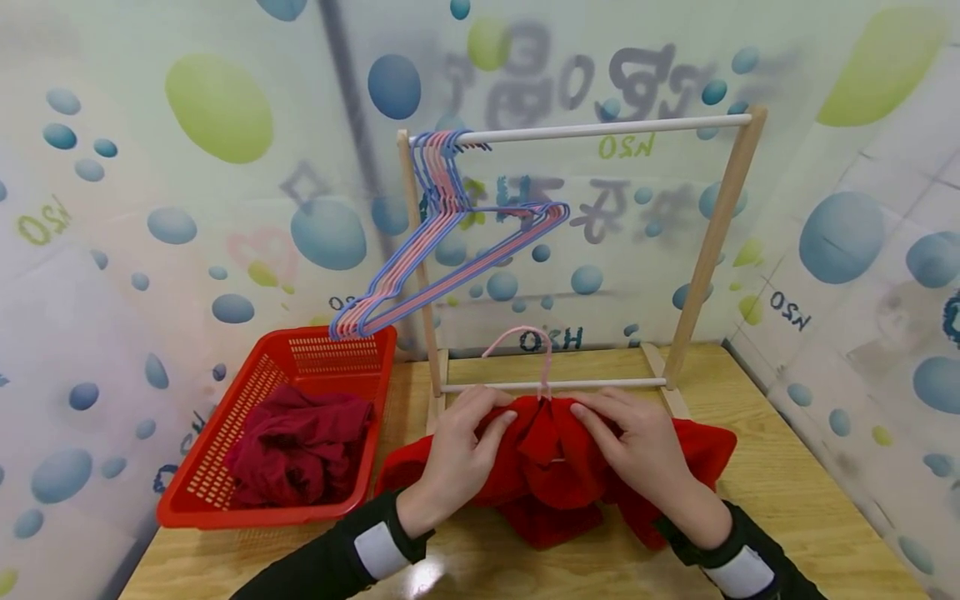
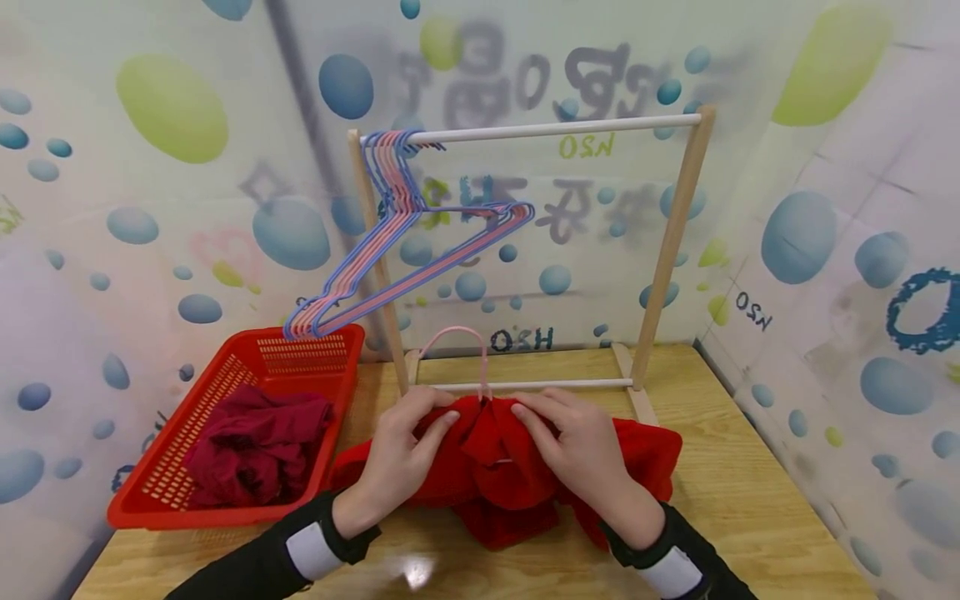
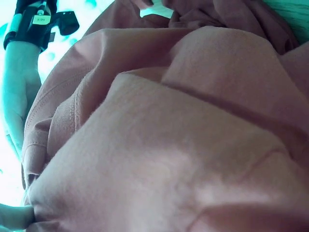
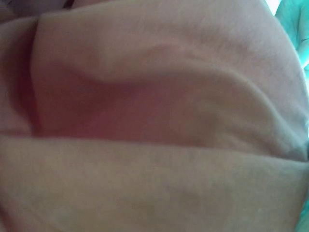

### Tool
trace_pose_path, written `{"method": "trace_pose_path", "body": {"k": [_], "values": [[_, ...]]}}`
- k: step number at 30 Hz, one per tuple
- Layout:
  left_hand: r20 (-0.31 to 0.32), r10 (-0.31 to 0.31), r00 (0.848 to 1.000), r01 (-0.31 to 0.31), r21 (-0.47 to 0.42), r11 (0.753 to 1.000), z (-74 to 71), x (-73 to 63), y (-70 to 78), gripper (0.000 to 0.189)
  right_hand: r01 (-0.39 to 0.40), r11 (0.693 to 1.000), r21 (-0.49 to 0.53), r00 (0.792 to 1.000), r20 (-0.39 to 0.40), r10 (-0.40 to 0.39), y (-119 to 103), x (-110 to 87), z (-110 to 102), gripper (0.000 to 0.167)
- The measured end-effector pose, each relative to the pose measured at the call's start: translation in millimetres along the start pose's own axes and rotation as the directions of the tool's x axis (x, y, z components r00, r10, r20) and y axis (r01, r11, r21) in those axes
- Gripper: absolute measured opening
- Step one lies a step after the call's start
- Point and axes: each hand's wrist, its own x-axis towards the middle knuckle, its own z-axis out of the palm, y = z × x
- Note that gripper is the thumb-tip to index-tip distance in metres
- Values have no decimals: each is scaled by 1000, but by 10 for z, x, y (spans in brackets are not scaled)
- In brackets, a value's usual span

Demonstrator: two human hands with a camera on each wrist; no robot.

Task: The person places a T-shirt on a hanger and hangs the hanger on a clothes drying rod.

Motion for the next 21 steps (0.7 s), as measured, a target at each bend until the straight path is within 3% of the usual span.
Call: {"method": "trace_pose_path", "body": {"k": [4, 8, 10, 14, 17, 21], "values": [[29, 8, 1000, -8, -15, 1000, 7, 10, 9, 10, 32, 997, -63, 999, 5, -32, 28, -13, -10, 24], [112, 10, 994, -8, -13, 1000, -13, 50, 5, 5, 30, 998, -55, 999, -13, -31, 61, -31, -33, 25], [190, -25, 981, 27, -12, 1000, -37, 80, 4, 10, 24, 999, -44, 999, -23, -25, 76, -41, -47, 26], [317, -105, 943, 94, 49, 994, -90, 124, 12, 24, 3, 1000, -6, 999, -35, -4, 109, -63, -75, 28], [322, -139, 936, 103, 125, 987, -128, 112, 28, 19, -11, 1000, 21, 999, -53, 12, 140, -78, -93, 28], [252, -168, 953, 112, 221, 969, -254, 46, 65, 34, -20, 999, 31, 996, -82, 22, 191, -92, -111, 28]]}}
